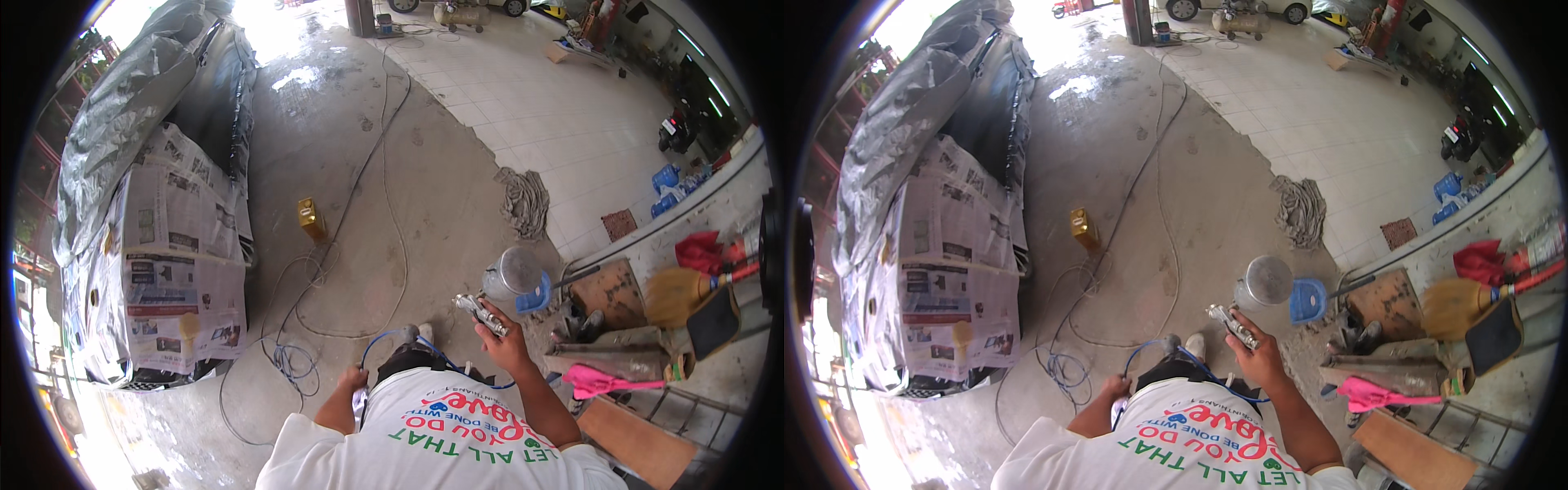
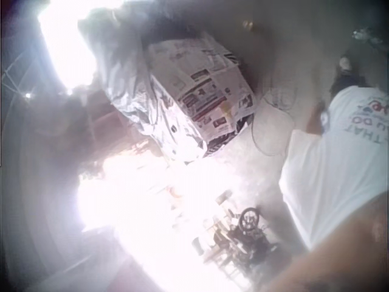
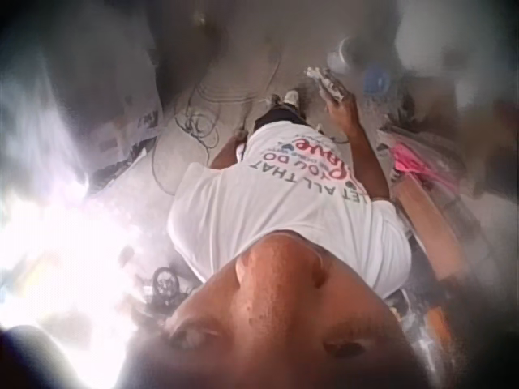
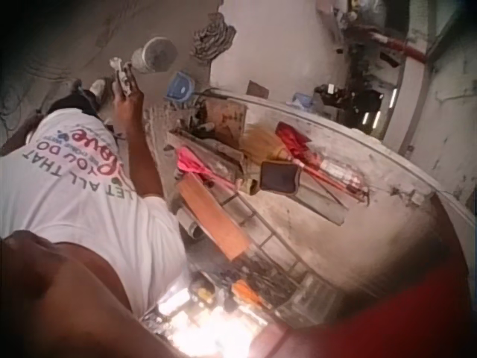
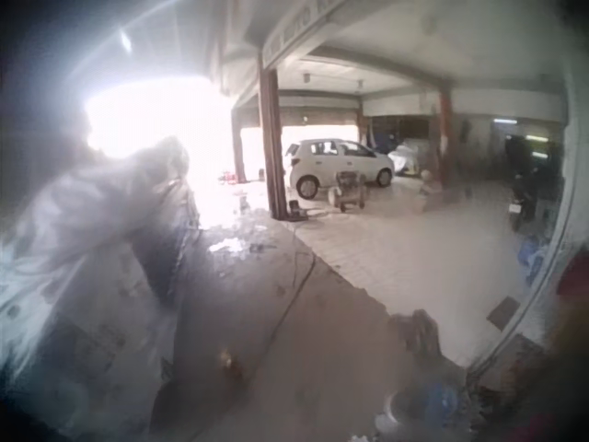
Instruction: The person uses a spray gun to apply black paint to the front bumper and hood of a car that is masked with newspaper and plastic sheeting. The person moves around the vehicle to cover different sections, then walks to a workbench and wipes the spray gun with a cloth.
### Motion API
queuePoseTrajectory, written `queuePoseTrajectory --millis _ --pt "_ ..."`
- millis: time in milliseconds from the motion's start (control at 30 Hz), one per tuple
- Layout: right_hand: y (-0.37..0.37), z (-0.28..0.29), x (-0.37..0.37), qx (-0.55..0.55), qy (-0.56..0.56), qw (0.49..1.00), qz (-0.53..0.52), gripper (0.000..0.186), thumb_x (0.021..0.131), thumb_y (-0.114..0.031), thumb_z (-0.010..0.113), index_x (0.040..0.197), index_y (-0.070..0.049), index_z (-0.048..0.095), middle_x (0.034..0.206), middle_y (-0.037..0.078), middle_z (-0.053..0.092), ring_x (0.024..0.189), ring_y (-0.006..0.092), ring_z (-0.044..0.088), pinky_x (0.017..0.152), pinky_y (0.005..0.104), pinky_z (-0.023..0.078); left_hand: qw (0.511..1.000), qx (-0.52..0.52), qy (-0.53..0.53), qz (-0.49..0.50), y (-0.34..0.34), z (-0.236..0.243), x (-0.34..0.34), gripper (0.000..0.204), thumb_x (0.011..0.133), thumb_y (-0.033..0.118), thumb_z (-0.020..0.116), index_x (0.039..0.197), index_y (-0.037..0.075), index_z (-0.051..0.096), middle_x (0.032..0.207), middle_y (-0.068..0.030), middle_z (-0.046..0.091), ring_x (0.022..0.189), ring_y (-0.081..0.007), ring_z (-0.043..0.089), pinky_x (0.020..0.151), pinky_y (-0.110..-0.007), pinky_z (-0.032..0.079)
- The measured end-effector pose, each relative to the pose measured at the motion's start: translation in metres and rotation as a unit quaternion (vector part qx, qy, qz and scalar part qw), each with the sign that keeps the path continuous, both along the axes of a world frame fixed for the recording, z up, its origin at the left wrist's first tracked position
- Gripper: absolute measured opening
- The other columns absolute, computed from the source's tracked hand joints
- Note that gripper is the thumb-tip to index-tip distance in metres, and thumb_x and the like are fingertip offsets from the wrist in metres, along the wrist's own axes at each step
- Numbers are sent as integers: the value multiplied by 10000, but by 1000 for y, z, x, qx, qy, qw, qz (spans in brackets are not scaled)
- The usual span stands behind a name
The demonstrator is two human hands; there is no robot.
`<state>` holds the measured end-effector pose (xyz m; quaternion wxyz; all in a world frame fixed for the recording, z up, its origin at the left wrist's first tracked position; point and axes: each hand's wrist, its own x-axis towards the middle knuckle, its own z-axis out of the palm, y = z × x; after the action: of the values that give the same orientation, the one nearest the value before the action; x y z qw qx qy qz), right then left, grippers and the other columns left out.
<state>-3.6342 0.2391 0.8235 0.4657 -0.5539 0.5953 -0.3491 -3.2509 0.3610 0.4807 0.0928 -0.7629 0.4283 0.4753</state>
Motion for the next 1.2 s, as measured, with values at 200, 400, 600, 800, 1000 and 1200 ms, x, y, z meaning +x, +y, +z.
queuePoseTrajectory --millis 200,400,600,800,1000,1200 --pt "-194 -14 -57 -2 -57 993 -100 495 987 -109 702 1464 -74 576 999 49 753 589 76 613 526 242 528 974 -207 95 11 -346 71 -73 489 916 463 682 1232 95 748 1087 -215 765 1075 -342 730 911 -419 561" --pt "-454 -41 -117 -47 -87 986 -132 476 1008 -112 678 1461 -27 558 1080 81 745 604 74 617 496 241 520 819 -269 463 205 -635 197 -261 295 952 142 738 1235 67 702 955 -2 680 921 -128 624 815 -325 511" --pt "-729 -3 -118 -104 -113 986 -66 468 1025 -131 655 1465 -15 549 1105 90 732 660 90 634 481 246 512 807 -245 534 68 -825 263 -331 313 972 236 763 1238 76 726 1032 13 690 909 -86 571 813 -285 484" --pt "-939 20 -41 -29 -212 977 12 451 1055 -134 608 1475 -26 486 1142 138 725 567 115 635 432 249 469 784 -290 508 210 -986 282 -310 325 959 262 787 1210 60 742 993 31 701 884 -78 588 807 -266 487" --pt "-1122 -20 63 54 -236 966 94 464 1061 -178 608 1484 -43 471 1145 147 719 527 128 626 404 245 433 722 -375 500 298 -1151 235 -228 303 967 294 783 1163 67 740 957 52 669 828 -46 536 721 -250 448" --pt "-1300 -14 149 84 -218 964 127 308 1076 -225 587 1280 0 534 1172 154 703 574 181 640 429 289 459 717 -366 493 328 -1322 220 -153 318 1001 331 735 1179 69 710 962 61 635 846 -53 495 745 -265 438"
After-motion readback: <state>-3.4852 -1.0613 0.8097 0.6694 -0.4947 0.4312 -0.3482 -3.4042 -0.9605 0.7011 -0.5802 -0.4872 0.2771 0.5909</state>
